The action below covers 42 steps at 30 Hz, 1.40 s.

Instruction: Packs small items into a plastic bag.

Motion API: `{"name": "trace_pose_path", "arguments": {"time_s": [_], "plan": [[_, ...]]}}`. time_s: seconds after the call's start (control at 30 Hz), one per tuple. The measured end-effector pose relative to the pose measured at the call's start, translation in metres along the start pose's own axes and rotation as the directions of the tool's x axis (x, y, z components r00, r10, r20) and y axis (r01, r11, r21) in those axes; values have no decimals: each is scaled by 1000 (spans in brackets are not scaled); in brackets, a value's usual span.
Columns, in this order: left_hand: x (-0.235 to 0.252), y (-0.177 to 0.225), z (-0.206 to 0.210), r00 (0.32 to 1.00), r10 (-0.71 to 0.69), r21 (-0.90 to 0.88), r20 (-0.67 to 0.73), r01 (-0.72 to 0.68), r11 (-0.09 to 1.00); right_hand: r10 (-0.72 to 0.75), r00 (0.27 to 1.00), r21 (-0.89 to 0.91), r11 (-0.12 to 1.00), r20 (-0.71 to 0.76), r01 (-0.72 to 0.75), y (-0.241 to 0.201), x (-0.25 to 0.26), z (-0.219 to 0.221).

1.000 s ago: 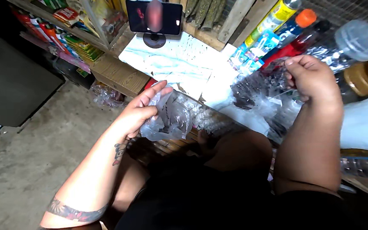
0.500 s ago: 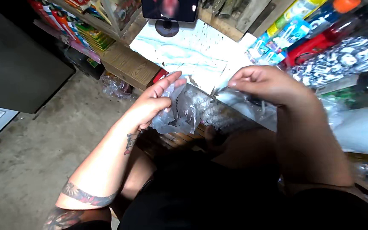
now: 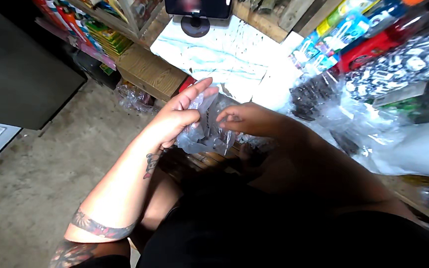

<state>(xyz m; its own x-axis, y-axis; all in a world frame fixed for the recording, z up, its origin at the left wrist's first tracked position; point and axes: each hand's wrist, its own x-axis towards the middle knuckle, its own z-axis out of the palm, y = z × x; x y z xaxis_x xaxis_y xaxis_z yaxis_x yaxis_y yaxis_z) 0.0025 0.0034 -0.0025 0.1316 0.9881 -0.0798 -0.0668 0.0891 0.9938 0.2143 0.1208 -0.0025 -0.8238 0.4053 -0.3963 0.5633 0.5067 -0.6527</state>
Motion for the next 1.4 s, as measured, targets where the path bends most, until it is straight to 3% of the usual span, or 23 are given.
{"name": "trace_pose_path", "arguments": {"time_s": [0.23, 0.3, 0.47, 0.63, 0.83, 1.07, 1.4], "plan": [[-6, 0, 2, 999, -13, -3, -37, 13, 1000, 51, 945, 77, 997, -323, -27, 32, -63, -51], [-2, 1, 1, 1000, 0, -5, -4, 0, 1000, 115, 880, 107, 992, -460, -73, 50, -91, -72], [-1, -1, 1, 1000, -1, -29, -26, 0, 1000, 314, 627, 83, 926, -713, -369, 100, -154, -104], [1, -4, 2, 1000, -4, -11, -28, 4, 1000, 454, 551, 38, 794, -700, -607, 138, -175, -93], [2, -3, 4, 998, -33, -5, -46, 33, 999, 546, 489, 112, 737, -680, -667, 169, -162, -75], [1, -18, -8, 999, 29, -34, -13, -30, 999, 473, 505, 28, 749, -722, -662, 180, -143, -65], [-1, -1, 1, 999, -12, -18, -36, 11, 1000, 419, 384, 142, 805, -823, -575, 171, -153, -74]]}}
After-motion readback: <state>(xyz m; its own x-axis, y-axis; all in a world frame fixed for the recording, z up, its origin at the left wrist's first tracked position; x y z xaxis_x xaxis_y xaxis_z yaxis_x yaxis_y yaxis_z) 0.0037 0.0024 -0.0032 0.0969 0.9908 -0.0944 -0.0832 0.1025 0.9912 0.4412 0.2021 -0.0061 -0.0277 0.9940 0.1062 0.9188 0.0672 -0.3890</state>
